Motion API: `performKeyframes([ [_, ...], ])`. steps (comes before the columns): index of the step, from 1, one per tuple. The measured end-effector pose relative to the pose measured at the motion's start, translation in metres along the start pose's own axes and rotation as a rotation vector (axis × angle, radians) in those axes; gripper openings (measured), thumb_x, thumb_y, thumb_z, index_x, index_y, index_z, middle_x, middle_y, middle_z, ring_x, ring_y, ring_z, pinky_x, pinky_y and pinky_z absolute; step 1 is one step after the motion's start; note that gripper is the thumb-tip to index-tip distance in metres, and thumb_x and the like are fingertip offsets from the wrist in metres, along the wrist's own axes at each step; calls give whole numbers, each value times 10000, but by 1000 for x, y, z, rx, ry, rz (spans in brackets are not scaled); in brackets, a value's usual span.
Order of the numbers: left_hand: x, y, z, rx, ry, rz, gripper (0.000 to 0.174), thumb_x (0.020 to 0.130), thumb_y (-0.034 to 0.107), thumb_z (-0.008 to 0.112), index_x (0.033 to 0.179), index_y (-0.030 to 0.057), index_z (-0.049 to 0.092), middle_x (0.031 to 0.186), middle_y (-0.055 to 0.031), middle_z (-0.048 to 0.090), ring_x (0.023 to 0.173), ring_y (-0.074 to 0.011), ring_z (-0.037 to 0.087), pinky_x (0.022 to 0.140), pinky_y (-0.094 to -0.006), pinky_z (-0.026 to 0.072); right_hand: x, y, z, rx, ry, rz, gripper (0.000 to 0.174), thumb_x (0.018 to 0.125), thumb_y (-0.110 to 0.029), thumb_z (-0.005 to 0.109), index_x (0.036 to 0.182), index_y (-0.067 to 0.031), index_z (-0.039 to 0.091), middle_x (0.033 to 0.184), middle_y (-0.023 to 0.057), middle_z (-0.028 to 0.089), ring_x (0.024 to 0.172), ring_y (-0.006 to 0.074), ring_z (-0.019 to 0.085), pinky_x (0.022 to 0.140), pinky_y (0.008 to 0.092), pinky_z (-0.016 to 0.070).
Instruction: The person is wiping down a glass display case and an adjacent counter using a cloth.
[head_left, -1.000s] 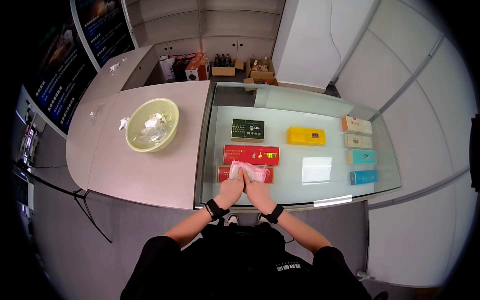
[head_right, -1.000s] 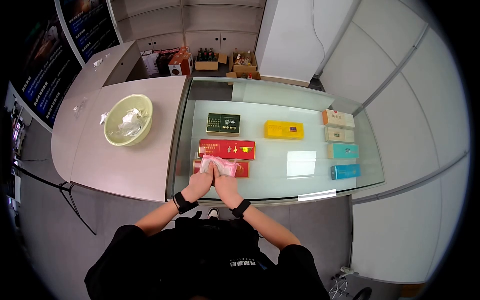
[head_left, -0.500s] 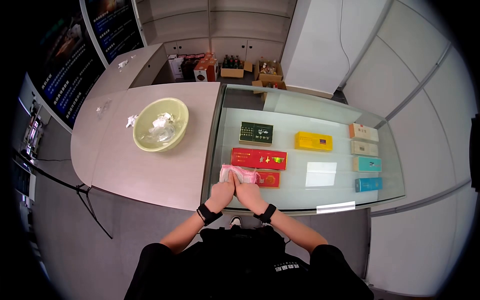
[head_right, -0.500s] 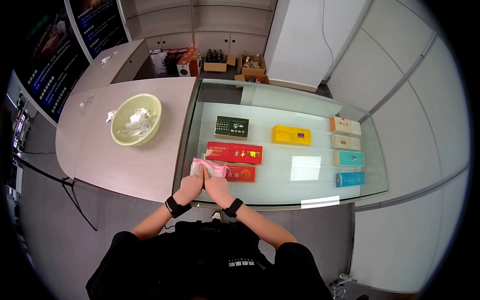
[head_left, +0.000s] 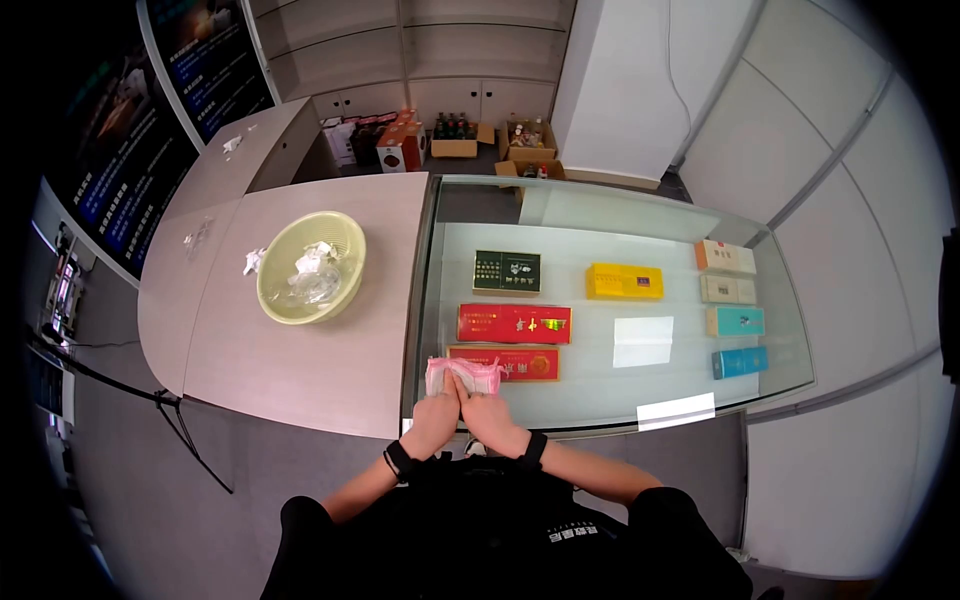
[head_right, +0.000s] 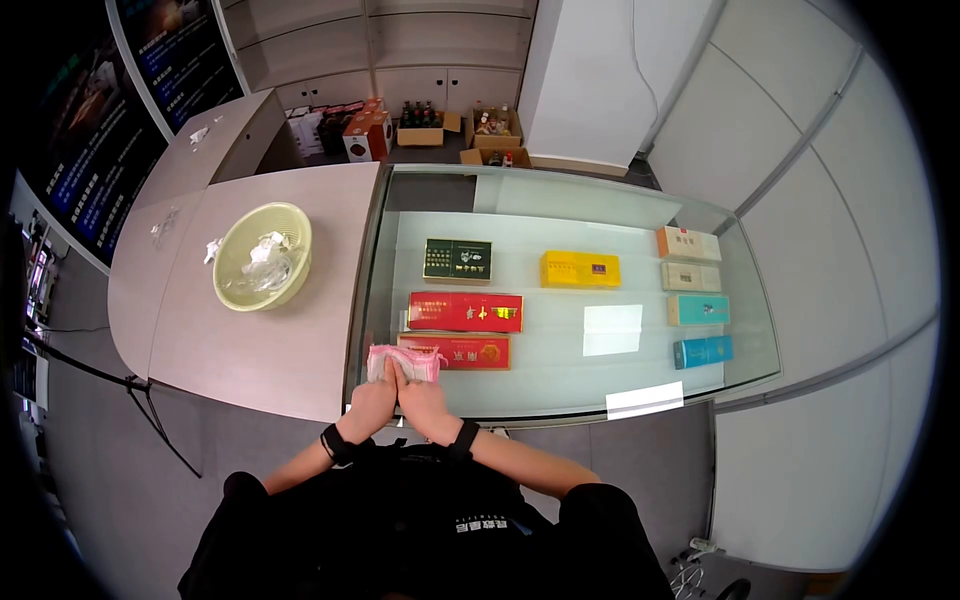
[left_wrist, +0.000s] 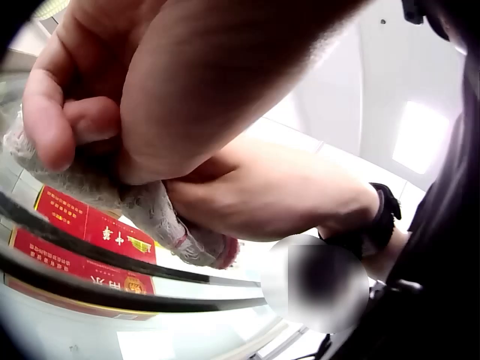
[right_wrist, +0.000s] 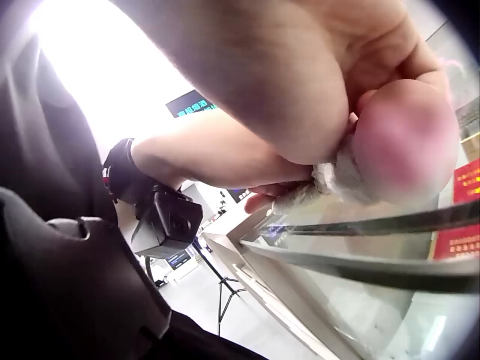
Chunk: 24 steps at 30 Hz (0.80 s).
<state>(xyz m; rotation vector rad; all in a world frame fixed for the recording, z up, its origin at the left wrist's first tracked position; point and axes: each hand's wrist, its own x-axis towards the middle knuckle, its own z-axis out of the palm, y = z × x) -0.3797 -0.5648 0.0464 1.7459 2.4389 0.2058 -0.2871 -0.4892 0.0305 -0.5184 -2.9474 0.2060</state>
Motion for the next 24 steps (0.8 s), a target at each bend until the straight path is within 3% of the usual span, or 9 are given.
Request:
performKeyframes([
  [3, 36, -15, -7, 23, -53, 14, 573, 641, 63, 445, 1127, -161, 241, 554, -136, 539, 477, -257, 543, 408, -347, 424, 37, 15, 7, 51, 36, 48, 598, 665, -118, 449, 1219, -10, 254, 526, 88, 530, 443, 212, 534, 373, 322, 406],
  [4, 38, -14, -13, 104, -86, 75, 567, 651, 73, 438, 1125, -163, 236, 579, -163, 550, 503, -267, 555, 415, -356, 428, 41, 16, 7, 70, -39, 65, 602, 677, -135, 444, 1229, -23, 231, 545, 93, 544, 458, 225, 544, 379, 337, 411],
  [5, 68, -29, -7, -2, -74, -27, 569, 661, 82, 438, 1129, -162, 225, 593, -174, 553, 519, -272, 561, 426, -360, 434, 69, 30, 6, 101, 10, 35, 571, 673, -102, 449, 1202, 10, 266, 567, 100, 556, 494, 240, 555, 405, 335, 425],
  [8, 108, -44, -3, 88, -36, -68, 566, 687, 103, 451, 1138, -146, 218, 587, -142, 562, 512, -264, 562, 443, -347, 447, 108, 49, 9, 26, -13, 61, 530, 711, -124, 417, 1212, -33, 267, 575, 90, 556, 516, 242, 555, 422, 344, 429],
  [12, 98, -29, -11, 73, -16, -154, 554, 702, 105, 455, 1147, -130, 224, 601, -131, 568, 517, -254, 566, 447, -329, 455, 98, 47, 4, 28, 62, 42, 538, 711, -131, 421, 1219, -53, 264, 538, 85, 539, 467, 240, 540, 400, 337, 422],
  [13, 78, -17, -16, 63, -56, -125, 557, 711, 105, 442, 1154, -135, 205, 594, -126, 566, 506, -251, 562, 440, -326, 452, 79, 42, -4, 28, -53, 29, 536, 712, -134, 425, 1218, -57, 267, 537, 84, 537, 453, 242, 535, 376, 342, 411],
  [15, 64, -16, -12, -41, -27, -88, 609, 674, 88, 452, 1155, -158, 171, 549, -154, 540, 482, -283, 546, 420, -364, 433, 65, 37, -4, 70, 43, 1, 543, 705, -125, 429, 1219, -63, 266, 528, 83, 531, 435, 242, 527, 353, 346, 399],
  [18, 39, -8, -12, 66, -114, -9, 584, 683, 78, 430, 1149, -168, 180, 561, -118, 556, 485, -237, 558, 421, -321, 442, 38, 30, -12, 76, -97, 9, 593, 700, -115, 432, 1249, -88, 209, 520, 82, 522, 435, 238, 526, 351, 346, 398],
  [24, 85, -25, -10, 98, -218, 106, 585, 680, 78, 428, 1124, -202, 168, 591, -150, 559, 517, -283, 558, 454, -360, 443, 68, 47, 1, 59, -100, 24, 605, 709, -152, 443, 1237, 2, 191, 561, 81, 552, 463, 221, 545, 382, 335, 414],
])
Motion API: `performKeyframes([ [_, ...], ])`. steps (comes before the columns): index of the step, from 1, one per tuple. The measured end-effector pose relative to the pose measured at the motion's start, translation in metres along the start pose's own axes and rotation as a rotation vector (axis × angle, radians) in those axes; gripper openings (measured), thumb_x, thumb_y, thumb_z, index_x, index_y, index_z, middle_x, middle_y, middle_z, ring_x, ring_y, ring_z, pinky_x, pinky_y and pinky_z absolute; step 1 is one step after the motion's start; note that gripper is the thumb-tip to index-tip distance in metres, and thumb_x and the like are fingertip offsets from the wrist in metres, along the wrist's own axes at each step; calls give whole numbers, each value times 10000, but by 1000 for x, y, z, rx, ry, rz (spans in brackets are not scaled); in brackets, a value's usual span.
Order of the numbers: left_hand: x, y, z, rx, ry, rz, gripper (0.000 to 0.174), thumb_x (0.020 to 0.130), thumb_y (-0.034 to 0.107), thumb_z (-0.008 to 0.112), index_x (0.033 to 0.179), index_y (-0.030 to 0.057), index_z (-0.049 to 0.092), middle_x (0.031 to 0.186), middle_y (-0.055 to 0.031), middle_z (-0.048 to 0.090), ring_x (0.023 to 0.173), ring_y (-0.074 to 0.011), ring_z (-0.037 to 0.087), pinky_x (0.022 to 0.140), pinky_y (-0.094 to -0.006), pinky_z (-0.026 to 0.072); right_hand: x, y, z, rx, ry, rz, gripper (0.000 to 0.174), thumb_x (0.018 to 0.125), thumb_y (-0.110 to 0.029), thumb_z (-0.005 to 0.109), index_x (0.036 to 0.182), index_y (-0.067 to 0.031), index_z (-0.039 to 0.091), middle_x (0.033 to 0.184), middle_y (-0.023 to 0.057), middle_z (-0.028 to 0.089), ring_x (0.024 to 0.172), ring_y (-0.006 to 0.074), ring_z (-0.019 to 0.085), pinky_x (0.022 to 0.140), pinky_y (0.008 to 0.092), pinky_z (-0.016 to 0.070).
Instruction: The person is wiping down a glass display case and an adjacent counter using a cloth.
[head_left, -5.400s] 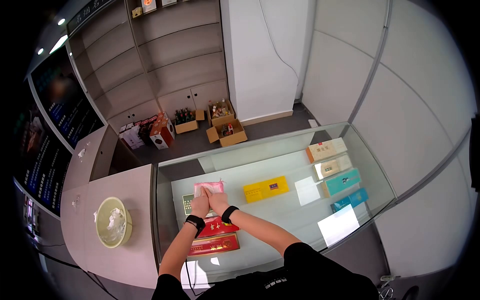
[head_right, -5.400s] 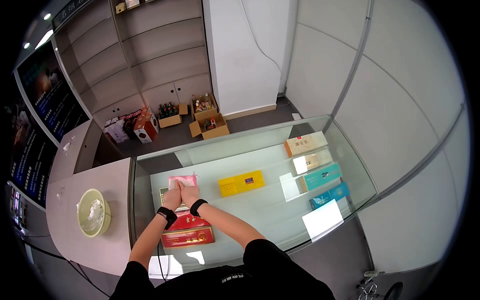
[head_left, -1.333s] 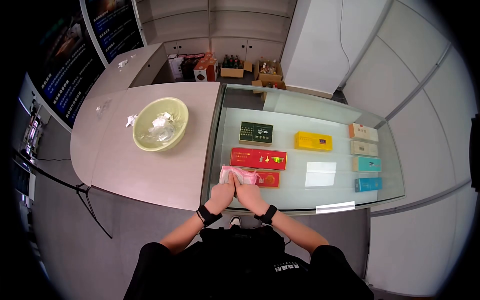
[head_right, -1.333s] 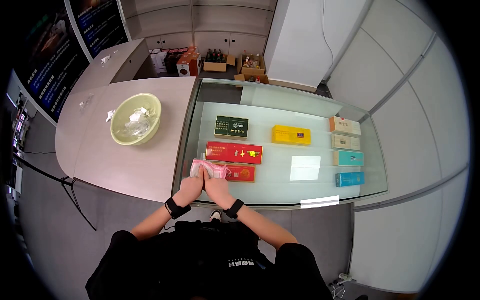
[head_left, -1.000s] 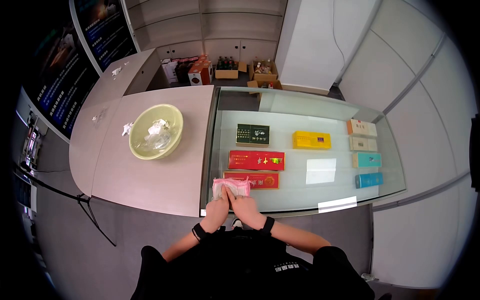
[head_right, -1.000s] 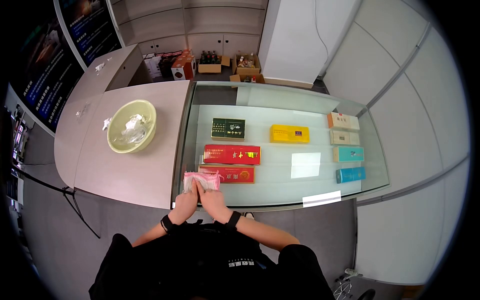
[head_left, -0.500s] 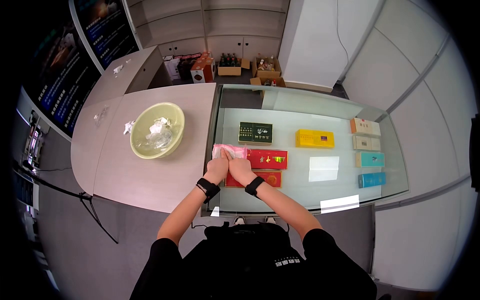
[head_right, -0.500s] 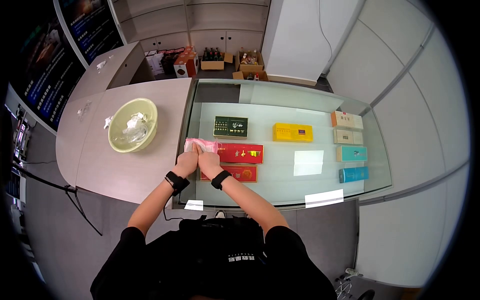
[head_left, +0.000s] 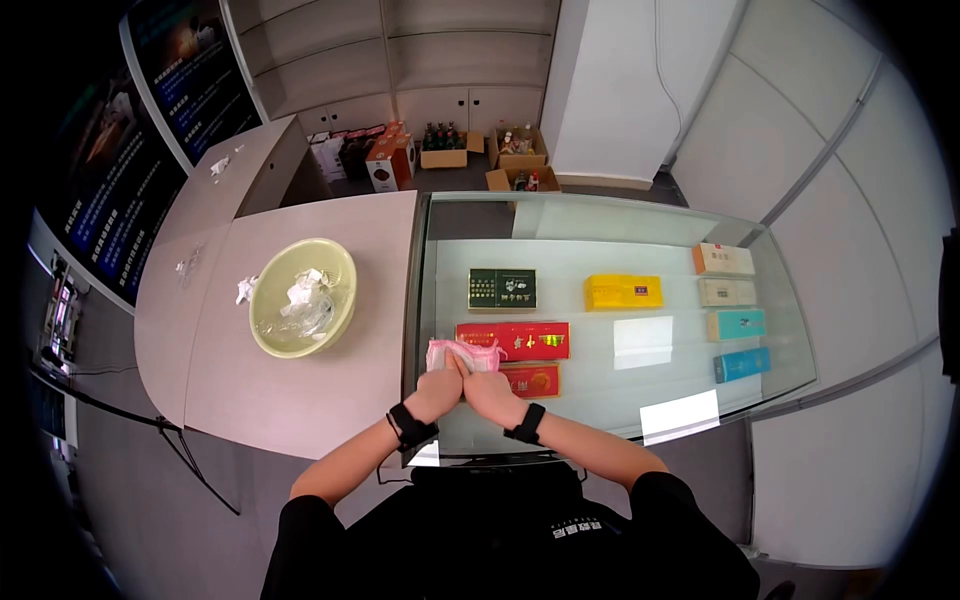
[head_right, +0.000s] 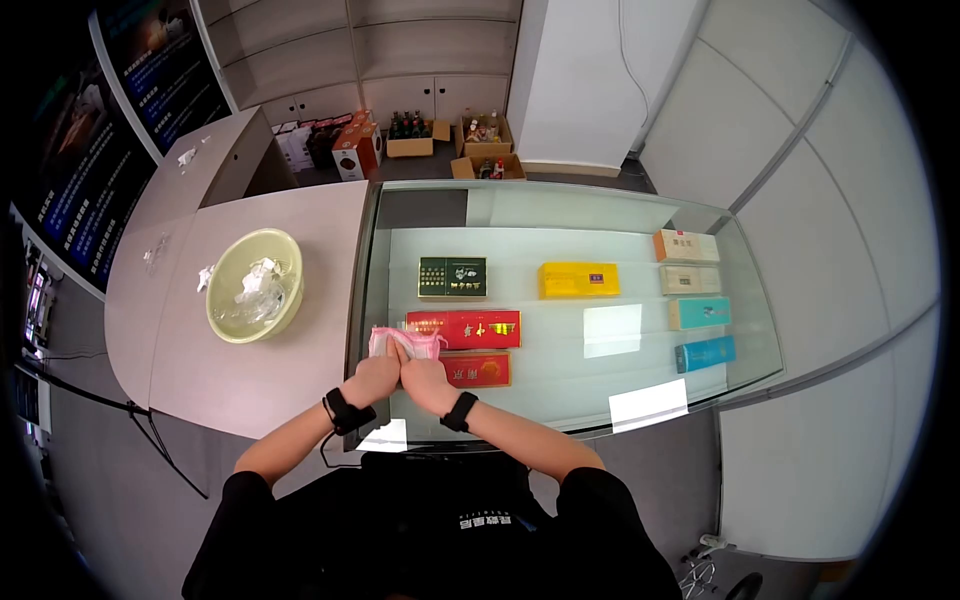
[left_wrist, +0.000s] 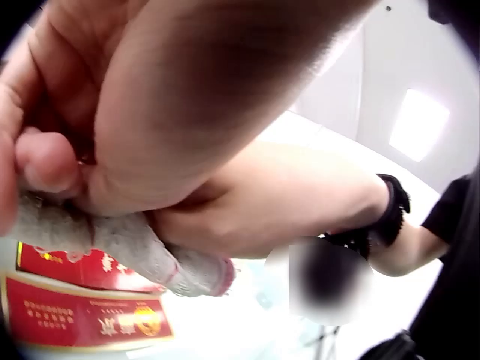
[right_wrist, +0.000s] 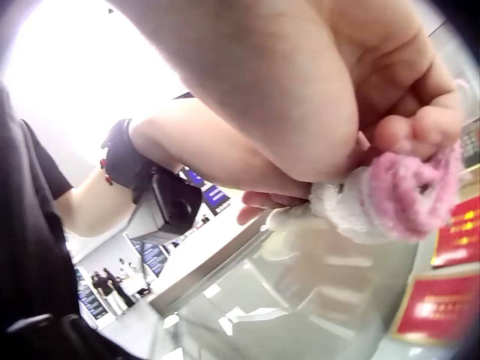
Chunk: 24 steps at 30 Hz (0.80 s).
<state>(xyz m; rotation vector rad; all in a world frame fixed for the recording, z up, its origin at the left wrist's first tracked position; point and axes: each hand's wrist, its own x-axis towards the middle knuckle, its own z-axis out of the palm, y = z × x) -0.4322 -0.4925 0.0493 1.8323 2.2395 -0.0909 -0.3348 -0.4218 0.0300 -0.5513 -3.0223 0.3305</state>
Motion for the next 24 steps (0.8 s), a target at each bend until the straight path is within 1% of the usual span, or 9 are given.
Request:
performKeyframes([
  [1, 32, -18, -2, -70, -22, -4, 597, 682, 81, 435, 1124, -205, 151, 620, -164, 565, 552, -291, 564, 480, -372, 445, 26, 14, -2, 35, 36, 20, 598, 708, -144, 437, 1231, 12, 193, 580, 98, 561, 490, 240, 553, 414, 352, 426],
  [3, 47, -23, -12, -23, -56, -35, 610, 683, 89, 451, 1129, -198, 150, 658, -177, 570, 598, -290, 571, 506, -371, 447, 43, 22, -4, 38, -23, 49, 576, 719, -136, 418, 1236, -16, 196, 615, 113, 571, 530, 251, 562, 450, 361, 436],
  [4, 66, -32, -21, -40, -24, -35, 606, 682, 93, 442, 1129, -195, 153, 680, -185, 568, 609, -298, 567, 507, -372, 447, 70, 34, -2, 30, 19, 126, 554, 735, -131, 397, 1246, -61, 195, 650, 114, 578, 559, 255, 566, 470, 364, 441],
  [6, 88, -39, -26, -45, -63, -78, 568, 689, 98, 426, 1122, -182, 188, 715, -190, 568, 646, -297, 565, 527, -373, 450, 81, 39, -5, 25, 1, 163, 541, 746, -136, 389, 1251, -99, 197, 672, 107, 582, 582, 254, 571, 485, 358, 447],
  [10, 106, -43, -27, -65, 26, -121, 549, 694, 107, 435, 1120, -155, 210, 719, -192, 568, 653, -303, 565, 554, -378, 450, 100, 53, -9, 8, 5, 179, 543, 747, -139, 389, 1253, -114, 193, 672, 107, 583, 581, 257, 572, 489, 360, 447],
  [13, 88, -31, -27, -83, -10, -81, 620, 677, 96, 453, 1142, -172, 141, 686, -185, 568, 628, -303, 568, 527, -374, 446, 77, 46, -10, 29, 57, 161, 552, 742, -128, 376, 1257, -111, 179, 641, 117, 572, 543, 259, 564, 448, 380, 427],
  [17, 56, -6, -21, -32, -57, 89, 620, 670, 76, 445, 1136, -198, 142, 677, -189, 567, 604, -302, 572, 506, -375, 452, 25, 37, -16, 36, -32, 125, 618, 745, -177, 417, 1266, -58, 107, 598, 132, 552, 501, 275, 542, 401, 377, 402],
  [21, 49, 11, -21, -58, -65, 104, 625, 679, 85, 439, 1128, -216, 125, 658, -188, 565, 583, -295, 571, 490, -372, 449, -2, 37, -31, 33, -76, 92, 610, 732, -146, 422, 1258, -37, 134, 575, 114, 552, 479, 252, 541, 385, 360, 407],
  [24, 58, 10, -21, -82, -65, 121, 594, 686, 91, 435, 1119, -206, 157, 646, -195, 560, 579, -309, 565, 486, -378, 444, 6, 45, -12, 17, -31, 87, 635, 722, -165, 443, 1248, 1, 129, 563, 108, 551, 472, 252, 543, 384, 361, 408],
])
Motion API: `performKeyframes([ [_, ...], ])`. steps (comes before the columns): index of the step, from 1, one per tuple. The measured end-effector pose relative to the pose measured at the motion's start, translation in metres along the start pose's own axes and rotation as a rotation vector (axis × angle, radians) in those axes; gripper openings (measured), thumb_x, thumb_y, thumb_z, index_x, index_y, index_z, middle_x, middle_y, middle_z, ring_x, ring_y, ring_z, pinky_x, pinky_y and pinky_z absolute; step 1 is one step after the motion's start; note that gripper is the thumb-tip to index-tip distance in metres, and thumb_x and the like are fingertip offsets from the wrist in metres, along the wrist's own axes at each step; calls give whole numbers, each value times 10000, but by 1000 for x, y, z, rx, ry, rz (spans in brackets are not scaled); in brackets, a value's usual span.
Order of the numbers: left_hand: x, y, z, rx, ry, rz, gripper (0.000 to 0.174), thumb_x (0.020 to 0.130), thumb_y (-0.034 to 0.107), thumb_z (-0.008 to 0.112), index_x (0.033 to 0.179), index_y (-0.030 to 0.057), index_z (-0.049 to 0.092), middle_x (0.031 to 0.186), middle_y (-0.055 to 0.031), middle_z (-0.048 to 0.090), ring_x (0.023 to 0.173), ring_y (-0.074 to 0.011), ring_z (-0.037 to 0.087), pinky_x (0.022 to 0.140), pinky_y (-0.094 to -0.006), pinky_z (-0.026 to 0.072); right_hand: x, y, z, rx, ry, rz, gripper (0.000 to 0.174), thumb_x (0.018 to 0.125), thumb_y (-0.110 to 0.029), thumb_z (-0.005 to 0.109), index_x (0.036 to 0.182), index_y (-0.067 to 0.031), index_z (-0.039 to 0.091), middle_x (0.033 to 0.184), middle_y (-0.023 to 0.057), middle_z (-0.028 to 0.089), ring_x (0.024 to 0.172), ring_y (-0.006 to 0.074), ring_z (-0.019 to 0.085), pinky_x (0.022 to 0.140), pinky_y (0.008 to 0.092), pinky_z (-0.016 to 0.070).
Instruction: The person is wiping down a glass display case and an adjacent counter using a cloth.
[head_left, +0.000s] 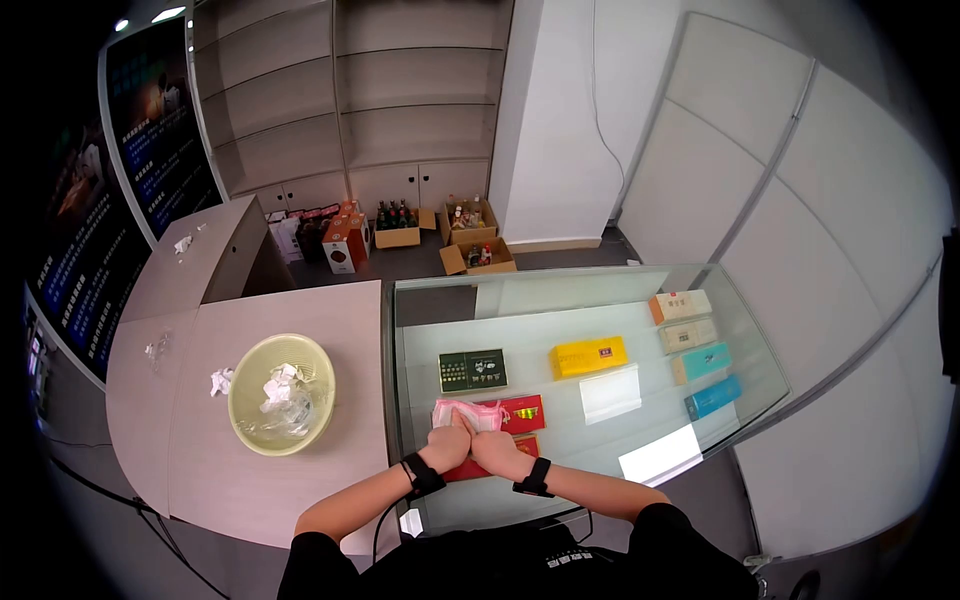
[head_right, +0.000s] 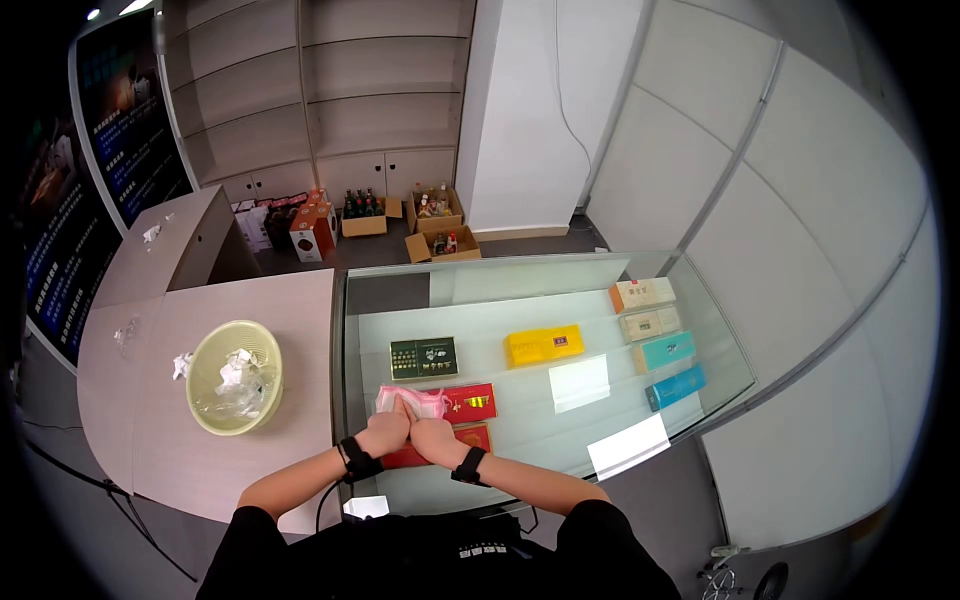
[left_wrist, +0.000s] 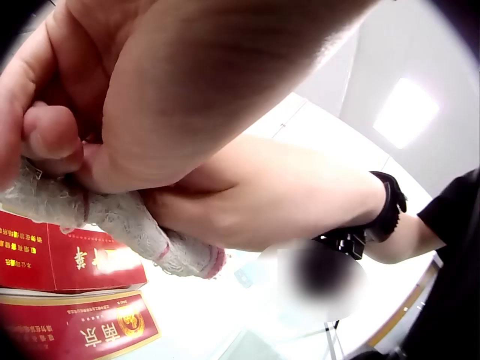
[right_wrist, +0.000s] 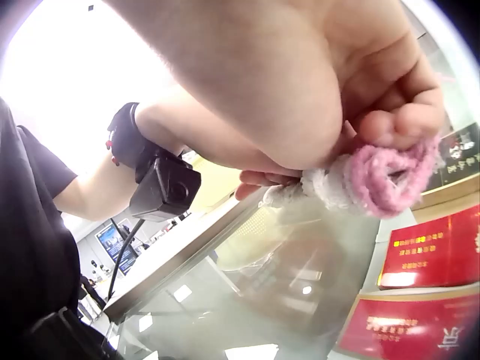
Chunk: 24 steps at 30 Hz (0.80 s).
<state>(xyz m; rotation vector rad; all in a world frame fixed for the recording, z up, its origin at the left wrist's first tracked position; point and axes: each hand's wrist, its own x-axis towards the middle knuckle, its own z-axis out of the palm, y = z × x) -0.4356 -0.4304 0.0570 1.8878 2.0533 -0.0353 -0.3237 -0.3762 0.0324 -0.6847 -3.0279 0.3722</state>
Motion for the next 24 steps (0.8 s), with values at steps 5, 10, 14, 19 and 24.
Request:
performKeyframes([
  [5, 43, -33, 1, -119, 96, 21, 524, 696, 90, 421, 1106, -170, 223, 656, -210, 552, 596, -341, 551, 490, -395, 434, 44, 15, 1, -93, 6, 66, 633, 712, -137, 424, 1233, 50, 118, 552, 114, 548, 465, 254, 544, 379, 372, 404],
  [10, 93, -62, -27, -70, 166, -7, 409, 783, 157, 317, 1104, -95, 291, 722, -188, 567, 637, -309, 566, 529, -387, 445, 116, 46, 6, -102, 96, 150, 615, 714, -120, 403, 1236, 36, 117, 601, 121, 568, 488, 253, 554, 409, 373, 409],
  [14, 143, -82, -42, -127, 198, -124, 469, 741, 106, 379, 1132, -117, 247, 704, -186, 568, 654, -313, 561, 528, -379, 444, 166, 66, -16, -114, 71, 206, 569, 729, -132, 402, 1246, -61, 174, 646, 114, 581, 561, 254, 570, 463, 372, 430],
  [19, 215, -107, -51, -230, 269, -393, 459, 777, 156, 328, 1184, -43, 250, 773, -143, 586, 685, -274, 575, 565, -369, 452, 225, 102, -24, -155, 61, 258, 485, 761, -162, 396, 1216, -247, 252, 675, 80, 590, 626, 257, 580, 499, 366, 445],
  [24, 250, -129, -55, -211, 331, -403, 438, 792, 184, 297, 1203, 33, 276, 806, -116, 589, 704, -253, 580, 566, -365, 454, 262, 115, -23, -185, 98, 399, 474, 781, -171, 373, 1218, -299, 238, 709, 40, 594, 621, 222, 585, 480, 351, 436],
])
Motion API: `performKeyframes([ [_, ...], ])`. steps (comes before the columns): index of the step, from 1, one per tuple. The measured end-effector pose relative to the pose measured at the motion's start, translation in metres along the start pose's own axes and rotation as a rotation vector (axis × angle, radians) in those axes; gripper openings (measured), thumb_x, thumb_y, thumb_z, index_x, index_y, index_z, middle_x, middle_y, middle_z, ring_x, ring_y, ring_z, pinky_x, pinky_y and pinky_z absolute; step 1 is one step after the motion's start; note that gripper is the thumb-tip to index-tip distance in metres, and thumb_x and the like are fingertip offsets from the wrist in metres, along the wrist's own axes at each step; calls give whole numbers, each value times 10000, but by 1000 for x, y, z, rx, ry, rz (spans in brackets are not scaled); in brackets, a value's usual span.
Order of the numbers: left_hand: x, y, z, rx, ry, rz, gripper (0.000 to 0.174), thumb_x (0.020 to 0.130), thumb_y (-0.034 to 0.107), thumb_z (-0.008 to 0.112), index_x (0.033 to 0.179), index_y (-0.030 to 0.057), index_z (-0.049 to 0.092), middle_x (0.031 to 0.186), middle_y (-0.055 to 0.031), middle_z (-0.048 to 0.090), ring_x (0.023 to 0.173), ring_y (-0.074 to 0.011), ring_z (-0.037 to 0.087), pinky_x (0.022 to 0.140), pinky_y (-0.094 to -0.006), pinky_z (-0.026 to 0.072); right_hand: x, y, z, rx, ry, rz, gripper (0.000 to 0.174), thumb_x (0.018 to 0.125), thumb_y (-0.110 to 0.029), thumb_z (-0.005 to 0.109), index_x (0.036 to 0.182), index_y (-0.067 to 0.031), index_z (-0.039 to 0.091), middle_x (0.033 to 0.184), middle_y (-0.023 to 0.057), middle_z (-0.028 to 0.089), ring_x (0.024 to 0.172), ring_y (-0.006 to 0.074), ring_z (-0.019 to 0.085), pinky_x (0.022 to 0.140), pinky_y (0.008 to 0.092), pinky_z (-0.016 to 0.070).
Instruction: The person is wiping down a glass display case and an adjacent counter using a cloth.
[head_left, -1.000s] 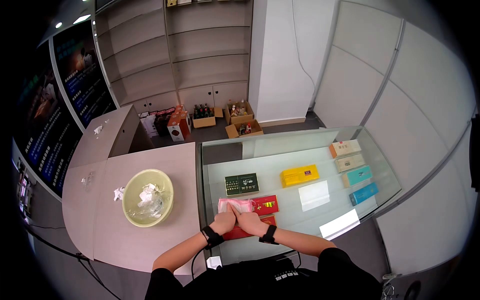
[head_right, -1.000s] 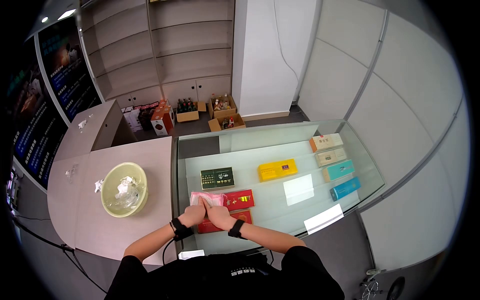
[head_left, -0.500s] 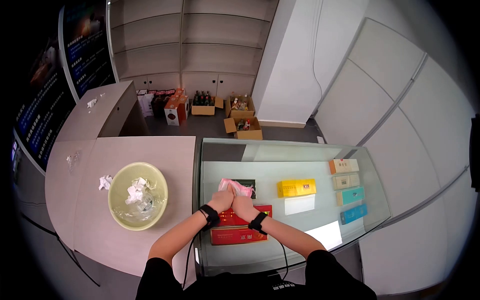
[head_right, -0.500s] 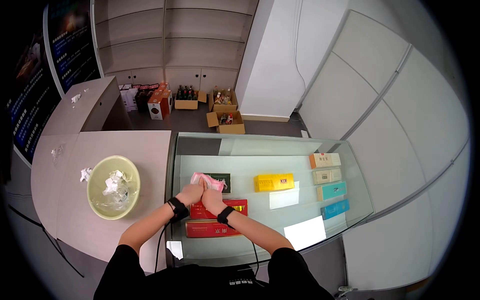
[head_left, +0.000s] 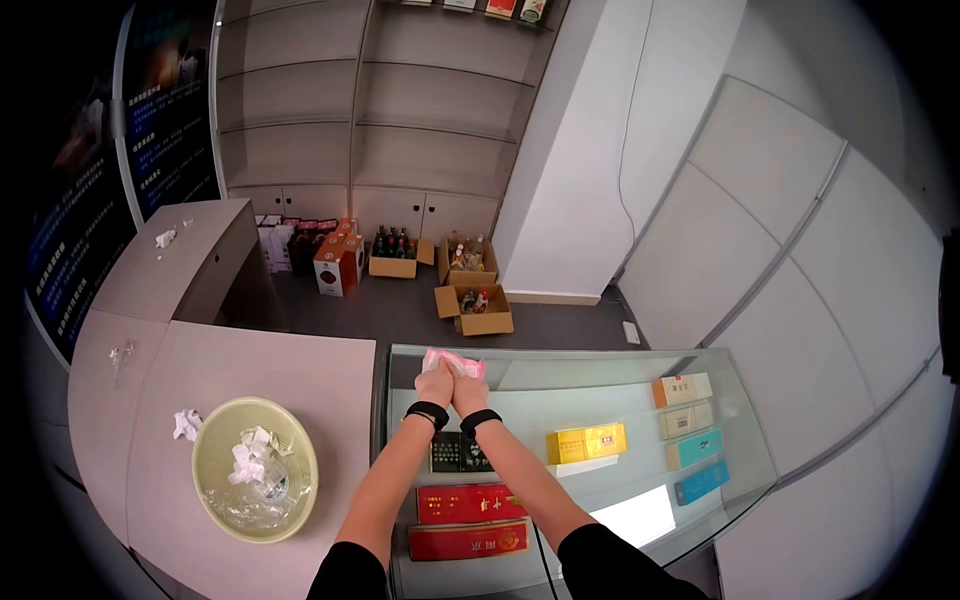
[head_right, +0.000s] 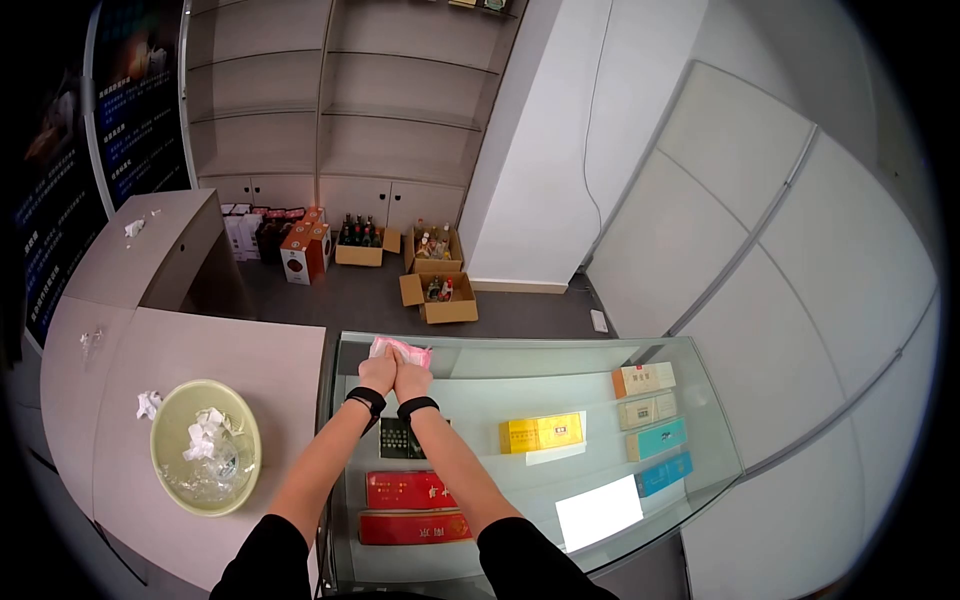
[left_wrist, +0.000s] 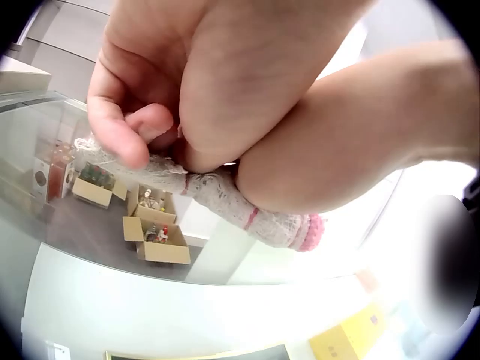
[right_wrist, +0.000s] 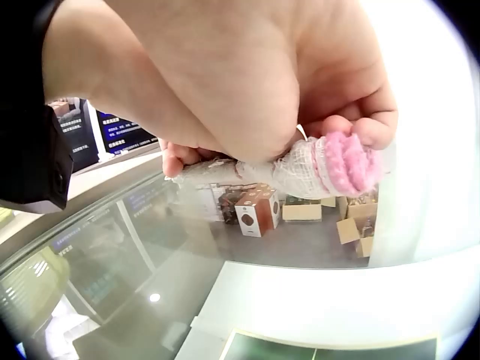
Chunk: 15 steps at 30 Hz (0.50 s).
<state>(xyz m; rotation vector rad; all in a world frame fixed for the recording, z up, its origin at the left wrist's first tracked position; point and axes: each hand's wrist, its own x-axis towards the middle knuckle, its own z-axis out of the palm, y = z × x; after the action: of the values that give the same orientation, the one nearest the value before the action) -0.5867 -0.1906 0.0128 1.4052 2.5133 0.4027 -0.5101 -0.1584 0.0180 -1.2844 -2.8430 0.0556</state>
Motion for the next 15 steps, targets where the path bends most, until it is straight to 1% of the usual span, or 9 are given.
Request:
performKeyframes([
  [2, 4, 1, -12, 54, -45, 10, 405, 804, 193, 274, 1185, 60, 309, 824, -117, 586, 707, -256, 579, 566, -371, 453, 11, -5, 1, -11, -33, 67, 482, 790, -186, 357, 1227, -328, 213, 707, 7, 593, 610, 198, 583, 475, 338, 423],
  [3, 6, 0, -11, 25, -13, 6, 384, 810, 197, 263, 1162, 62, 335, 827, -119, 585, 709, -256, 578, 565, -374, 454, 13, -7, -2, 0, -14, 63, 482, 790, -186, 357, 1227, -328, 213, 707, 7, 593, 610, 198, 583, 475, 338, 423],
  [5, 7, 1, -10, 43, -1, -14, 381, 807, 194, 271, 1158, 63, 341, 819, -113, 587, 716, -251, 579, 561, -370, 454, 13, -7, -5, -15, -32, 82, 498, 789, -186, 358, 1234, -339, 192, 711, 8, 593, 604, 200, 582, 477, 342, 421],
  [7, 1, 1, -2, 74, 39, -3, 392, 797, 193, 293, 1157, 43, 340, 759, -113, 594, 663, -251, 582, 553, -362, 452, 7, 2, -2, 5, 8, -29, 498, 794, -177, 342, 1240, -335, 185, 703, 25, 591, 593, 203, 580, 474, 333, 426],
  [9, -15, 1, 2, 86, 53, 18, 416, 789, 189, 312, 1171, 22, 316, 732, -121, 593, 640, -257, 581, 545, -361, 451, -8, 6, -8, -13, -61, -86, 493, 796, -172, 336, 1241, -326, 190, 698, 30, 590, 594, 210, 579, 481, 336, 432],
  [11, -37, 1, 1, 110, 36, 44, 459, 774, 157, 341, 1193, -11, 256, 738, -134, 590, 650, -264, 580, 550, -358, 452, -25, 6, -10, -2, -54, -125, 502, 787, -166, 342, 1245, -309, 194, 696, 35, 589, 601, 220, 579, 488, 345, 436],
  [13, -67, 1, -4, 86, -11, 51, 477, 765, 153, 356, 1191, -28, 244, 736, -149, 585, 655, -272, 578, 561, -366, 453, -52, 3, -2, 13, -10, -177, 502, 775, -164, 354, 1245, -272, 212, 701, 51, 588, 613, 232, 577, 493, 356, 439],
  [15, -99, -4, -4, 57, 39, 99, 495, 756, 150, 368, 1182, -63, 229, 710, -156, 582, 641, -277, 577, 552, -368, 454, -83, -4, -2, 37, 61, -232, 489, 760, -146, 370, 1232, -177, 250, 678, 69, 586, 589, 238, 574, 485, 353, 440],
])
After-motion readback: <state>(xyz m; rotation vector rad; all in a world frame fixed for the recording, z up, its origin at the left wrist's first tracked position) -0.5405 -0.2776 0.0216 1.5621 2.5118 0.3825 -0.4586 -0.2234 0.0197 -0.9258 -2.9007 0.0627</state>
